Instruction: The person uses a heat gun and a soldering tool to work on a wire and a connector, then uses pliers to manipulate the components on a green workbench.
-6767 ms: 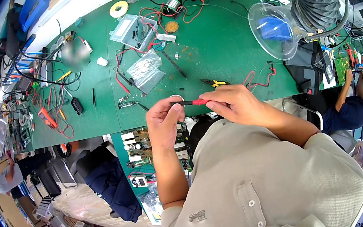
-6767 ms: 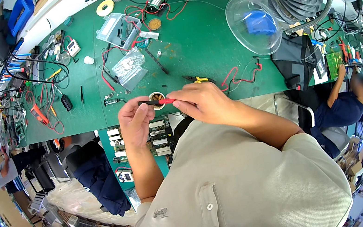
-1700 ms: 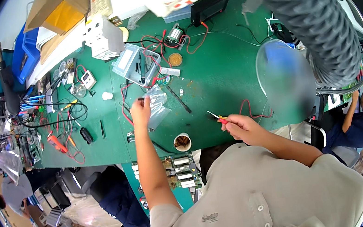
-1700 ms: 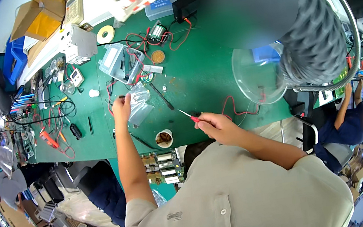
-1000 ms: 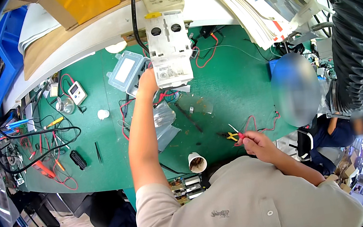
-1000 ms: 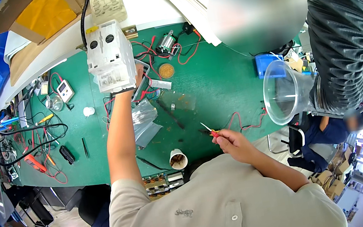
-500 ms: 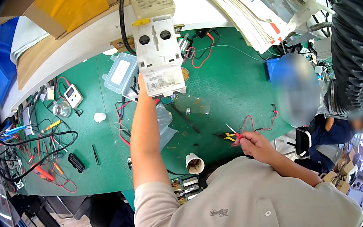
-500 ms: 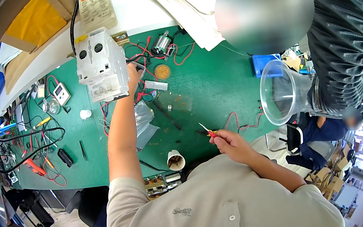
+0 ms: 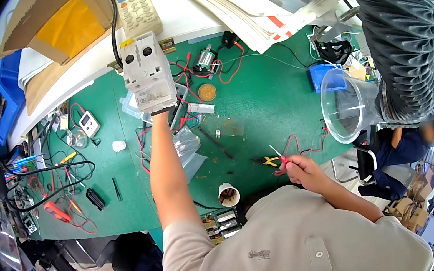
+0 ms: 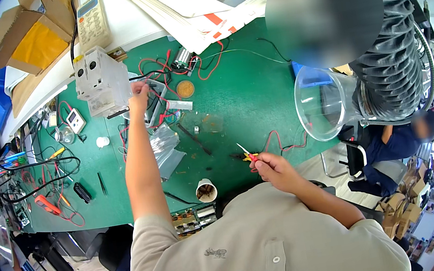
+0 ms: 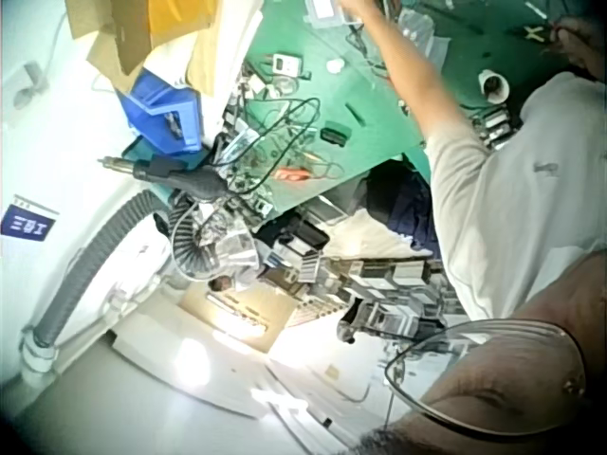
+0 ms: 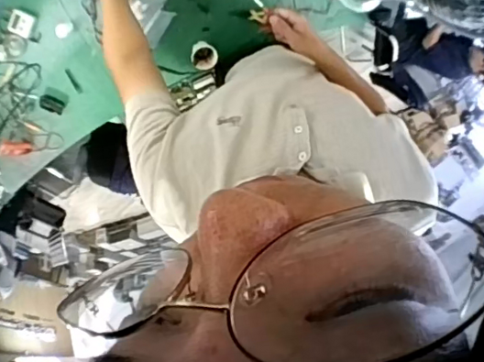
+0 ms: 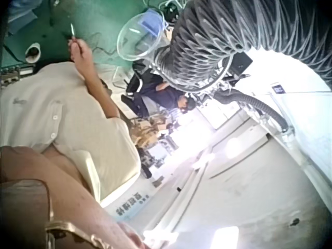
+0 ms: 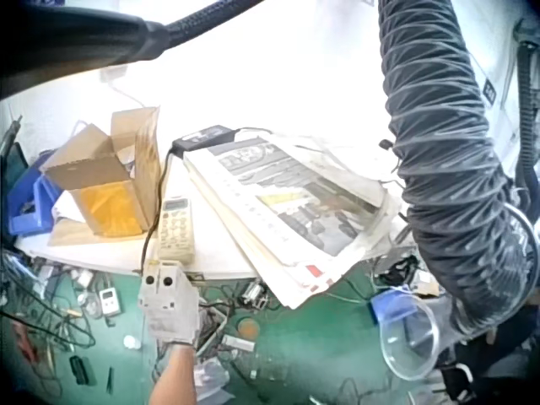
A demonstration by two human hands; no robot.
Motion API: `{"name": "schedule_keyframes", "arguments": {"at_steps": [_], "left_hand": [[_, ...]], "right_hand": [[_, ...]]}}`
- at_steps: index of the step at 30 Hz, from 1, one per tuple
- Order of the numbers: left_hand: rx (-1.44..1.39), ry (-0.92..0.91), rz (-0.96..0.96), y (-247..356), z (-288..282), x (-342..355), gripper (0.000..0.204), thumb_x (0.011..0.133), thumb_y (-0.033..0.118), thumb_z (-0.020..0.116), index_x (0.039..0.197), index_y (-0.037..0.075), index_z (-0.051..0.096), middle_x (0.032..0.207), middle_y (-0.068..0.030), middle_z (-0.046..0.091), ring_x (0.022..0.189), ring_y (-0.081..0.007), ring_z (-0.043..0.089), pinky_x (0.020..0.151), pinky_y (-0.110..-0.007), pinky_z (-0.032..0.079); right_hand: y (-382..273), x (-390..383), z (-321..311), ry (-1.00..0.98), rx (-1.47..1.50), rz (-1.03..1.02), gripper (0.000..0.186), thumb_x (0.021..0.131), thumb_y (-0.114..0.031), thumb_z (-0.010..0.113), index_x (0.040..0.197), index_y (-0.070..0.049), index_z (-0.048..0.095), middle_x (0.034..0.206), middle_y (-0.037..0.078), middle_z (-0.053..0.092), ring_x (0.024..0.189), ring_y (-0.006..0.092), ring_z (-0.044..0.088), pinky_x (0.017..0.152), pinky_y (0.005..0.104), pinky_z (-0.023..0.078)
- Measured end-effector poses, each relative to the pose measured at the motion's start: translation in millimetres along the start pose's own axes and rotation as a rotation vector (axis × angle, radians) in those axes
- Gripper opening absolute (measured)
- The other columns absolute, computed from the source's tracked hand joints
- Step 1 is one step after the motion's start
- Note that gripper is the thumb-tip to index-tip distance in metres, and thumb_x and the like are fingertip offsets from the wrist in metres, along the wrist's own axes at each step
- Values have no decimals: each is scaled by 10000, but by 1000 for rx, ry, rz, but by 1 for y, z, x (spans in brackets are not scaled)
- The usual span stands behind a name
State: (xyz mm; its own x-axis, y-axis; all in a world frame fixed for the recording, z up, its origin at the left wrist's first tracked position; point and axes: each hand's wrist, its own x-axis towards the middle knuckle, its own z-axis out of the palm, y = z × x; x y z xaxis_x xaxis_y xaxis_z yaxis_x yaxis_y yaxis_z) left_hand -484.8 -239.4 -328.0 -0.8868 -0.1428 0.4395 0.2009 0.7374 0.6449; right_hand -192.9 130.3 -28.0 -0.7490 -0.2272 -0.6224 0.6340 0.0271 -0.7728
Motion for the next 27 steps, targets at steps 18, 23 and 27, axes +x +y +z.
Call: {"name": "schedule_keyframes", "arguments": {"at_steps": [18,23,27], "left_hand": [[543,-425,-259,27,-80,-10,123,827,96,625,863,-4,686,861,-235,693,856,-389,689,755,-474,555],[630,-491,-287,50,-59,-5,147,863,56,572,919,7,699,944,-242,696,904,-398,690,785,-455,572],[727,-420,-181,30,-48,-11,168,873,53,562,941,-11,701,974,-249,695,927,-379,694,805,-435,572]], "right_hand": [[22,-9,-5,-37,29,-43,226,1032,-238,484,1033,-30,571,704,-57,418,580,32,351,514,209,307],[16,-14,-3,-6,74,-37,235,1035,-253,483,1031,-34,570,678,-63,392,567,32,337,506,209,289],[22,-17,-9,4,100,-60,235,1037,-255,481,1032,-38,569,669,-65,382,562,32,335,505,206,281]]}}
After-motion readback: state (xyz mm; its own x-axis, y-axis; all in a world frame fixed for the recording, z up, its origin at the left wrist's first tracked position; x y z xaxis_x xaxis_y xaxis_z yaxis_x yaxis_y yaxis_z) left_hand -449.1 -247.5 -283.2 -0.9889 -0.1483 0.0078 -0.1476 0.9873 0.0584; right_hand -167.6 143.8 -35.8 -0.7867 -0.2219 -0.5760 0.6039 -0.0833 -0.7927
